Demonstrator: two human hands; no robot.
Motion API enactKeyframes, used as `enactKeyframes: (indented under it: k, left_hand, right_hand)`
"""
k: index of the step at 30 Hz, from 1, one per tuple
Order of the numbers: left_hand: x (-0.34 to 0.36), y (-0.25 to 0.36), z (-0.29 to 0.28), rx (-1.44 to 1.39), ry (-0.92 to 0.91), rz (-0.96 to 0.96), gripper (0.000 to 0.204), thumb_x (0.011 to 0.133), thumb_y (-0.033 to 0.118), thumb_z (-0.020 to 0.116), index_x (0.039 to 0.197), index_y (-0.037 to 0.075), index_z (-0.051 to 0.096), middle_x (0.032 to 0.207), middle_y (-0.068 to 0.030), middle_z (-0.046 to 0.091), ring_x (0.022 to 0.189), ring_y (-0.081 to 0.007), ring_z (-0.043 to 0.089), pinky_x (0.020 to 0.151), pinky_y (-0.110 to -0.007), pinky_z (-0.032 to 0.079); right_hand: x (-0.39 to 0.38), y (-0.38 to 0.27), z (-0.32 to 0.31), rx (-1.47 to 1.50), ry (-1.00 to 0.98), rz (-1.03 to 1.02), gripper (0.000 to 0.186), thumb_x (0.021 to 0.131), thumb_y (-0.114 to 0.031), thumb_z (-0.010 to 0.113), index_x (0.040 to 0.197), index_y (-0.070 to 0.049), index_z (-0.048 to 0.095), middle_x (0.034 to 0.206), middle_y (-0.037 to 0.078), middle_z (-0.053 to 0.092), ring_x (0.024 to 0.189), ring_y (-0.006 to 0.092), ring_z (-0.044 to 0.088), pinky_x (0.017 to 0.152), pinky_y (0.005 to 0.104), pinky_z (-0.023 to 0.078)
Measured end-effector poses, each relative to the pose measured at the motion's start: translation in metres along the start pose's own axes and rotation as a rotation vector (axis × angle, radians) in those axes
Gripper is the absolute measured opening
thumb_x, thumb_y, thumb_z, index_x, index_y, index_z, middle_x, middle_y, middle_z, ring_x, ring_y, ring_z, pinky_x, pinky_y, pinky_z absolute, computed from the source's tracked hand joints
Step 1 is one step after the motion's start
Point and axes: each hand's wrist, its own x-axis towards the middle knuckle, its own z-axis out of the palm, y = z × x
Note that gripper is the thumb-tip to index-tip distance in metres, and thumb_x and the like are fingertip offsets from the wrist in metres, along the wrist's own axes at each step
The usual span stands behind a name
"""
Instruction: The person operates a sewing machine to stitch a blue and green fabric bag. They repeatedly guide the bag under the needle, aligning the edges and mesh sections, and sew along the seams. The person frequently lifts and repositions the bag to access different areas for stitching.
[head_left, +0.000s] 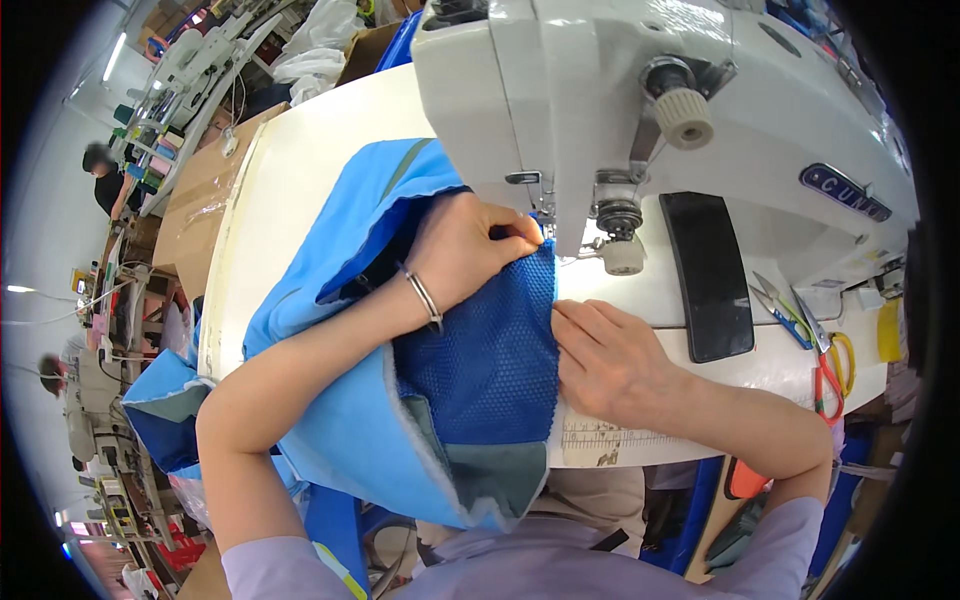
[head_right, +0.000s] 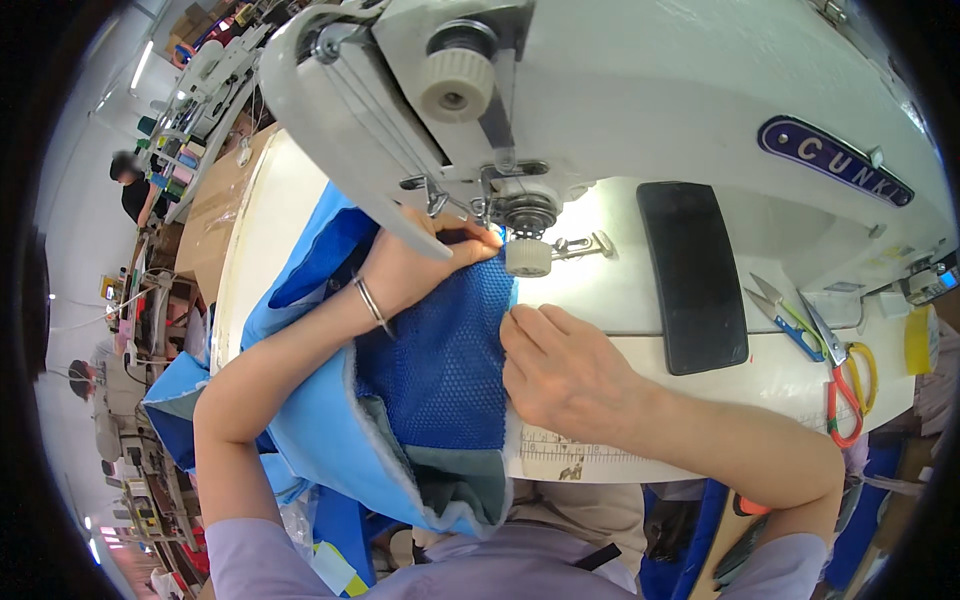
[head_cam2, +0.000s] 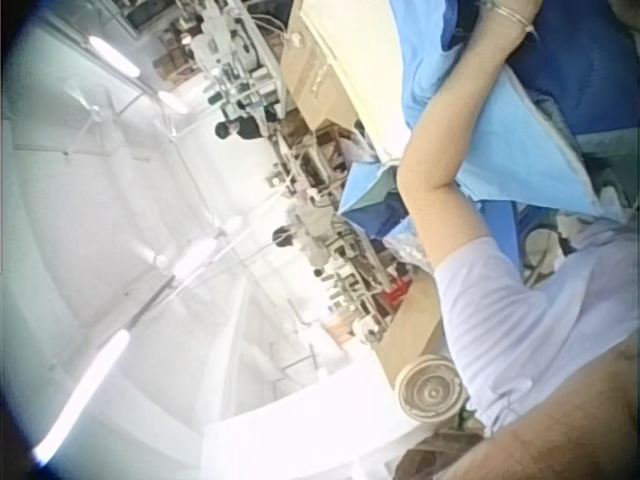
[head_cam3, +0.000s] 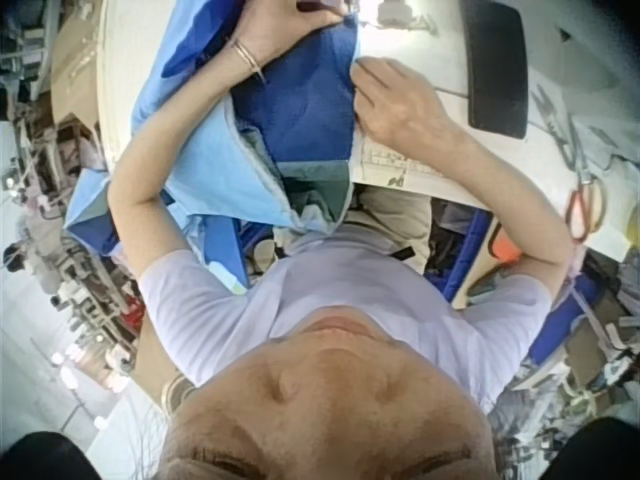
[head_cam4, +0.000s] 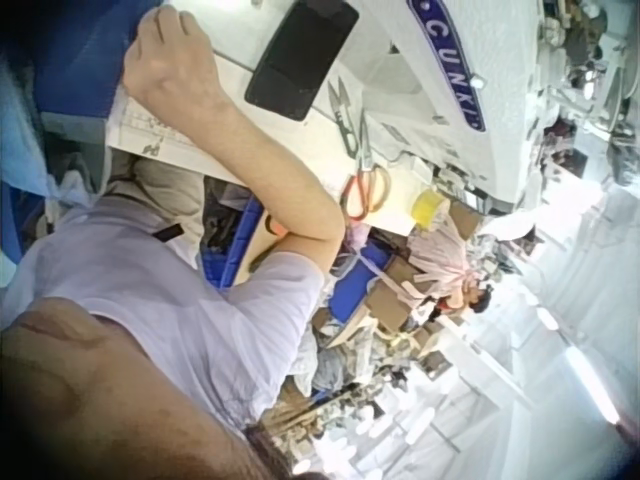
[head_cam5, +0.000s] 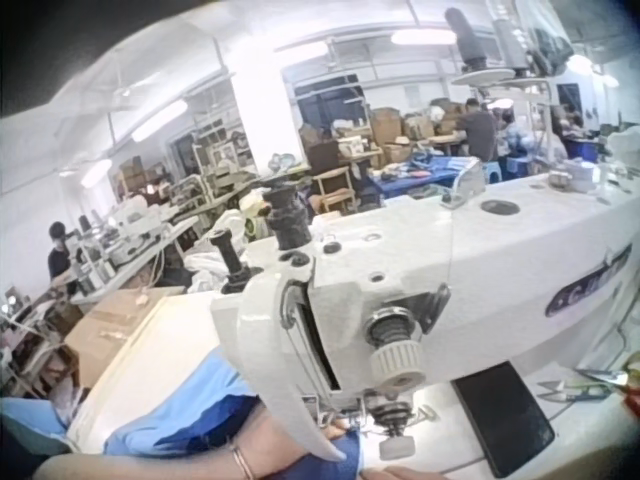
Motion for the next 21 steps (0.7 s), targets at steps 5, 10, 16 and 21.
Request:
enactKeyframes:
  k: [5, 10, 16, 21]
  left_hand:
    - [-0.007, -0.013, 0.009, 0.148, 0.143, 0.304, 0.009, 0.085, 0.011, 0.075, 0.092, 0.007, 0.080, 0.094, -0.0102, 0.076, 0.083, -0.0300, 0.073, 0.076, -0.038, 0.059]
    - [-0.008, -0.021, 0.018, 0.102, 0.190, 0.363, 0.009, 0.088, 0.013, 0.075, 0.095, 0.008, 0.078, 0.094, -0.0089, 0.073, 0.083, -0.0293, 0.072, 0.074, -0.038, 0.058]
    - [-0.013, -0.025, 0.022, 0.069, 0.243, 0.394, 0.015, 0.084, 0.007, 0.078, 0.099, 0.008, 0.080, 0.098, -0.0099, 0.077, 0.088, -0.0263, 0.075, 0.081, -0.036, 0.061]
    - [-0.016, -0.030, 0.026, 0.095, 0.306, 0.431, 0.016, 0.084, 0.007, 0.078, 0.099, 0.009, 0.081, 0.099, -0.0108, 0.076, 0.089, -0.0267, 0.075, 0.077, -0.035, 0.061]
  right_hand:
    - [0.001, -0.002, -0.007, 0.017, 0.056, 0.137, 0.027, 0.061, -0.010, 0.071, 0.083, 0.005, 0.066, 0.100, 0.018, 0.065, 0.094, 0.0294, 0.064, 0.079, 0.0376, 0.057]
    - [0.004, 0.003, 0.000, 0.050, 0.128, 0.027, 0.032, 0.066, -0.006, 0.071, 0.095, 0.007, 0.068, 0.108, 0.020, 0.068, 0.102, 0.0317, 0.068, 0.084, 0.0393, 0.058]
    - [0.001, -0.007, 0.010, 0.092, 0.055, 0.025, 0.034, 0.069, -0.005, 0.070, 0.100, 0.009, 0.070, 0.107, 0.022, 0.070, 0.105, 0.0334, 0.068, 0.085, 0.0409, 0.058]
    - [0.001, -0.008, 0.011, 0.088, 0.043, 0.020, 0.036, 0.070, -0.006, 0.069, 0.101, 0.010, 0.070, 0.108, 0.022, 0.070, 0.105, 0.0336, 0.068, 0.085, 0.0408, 0.058]
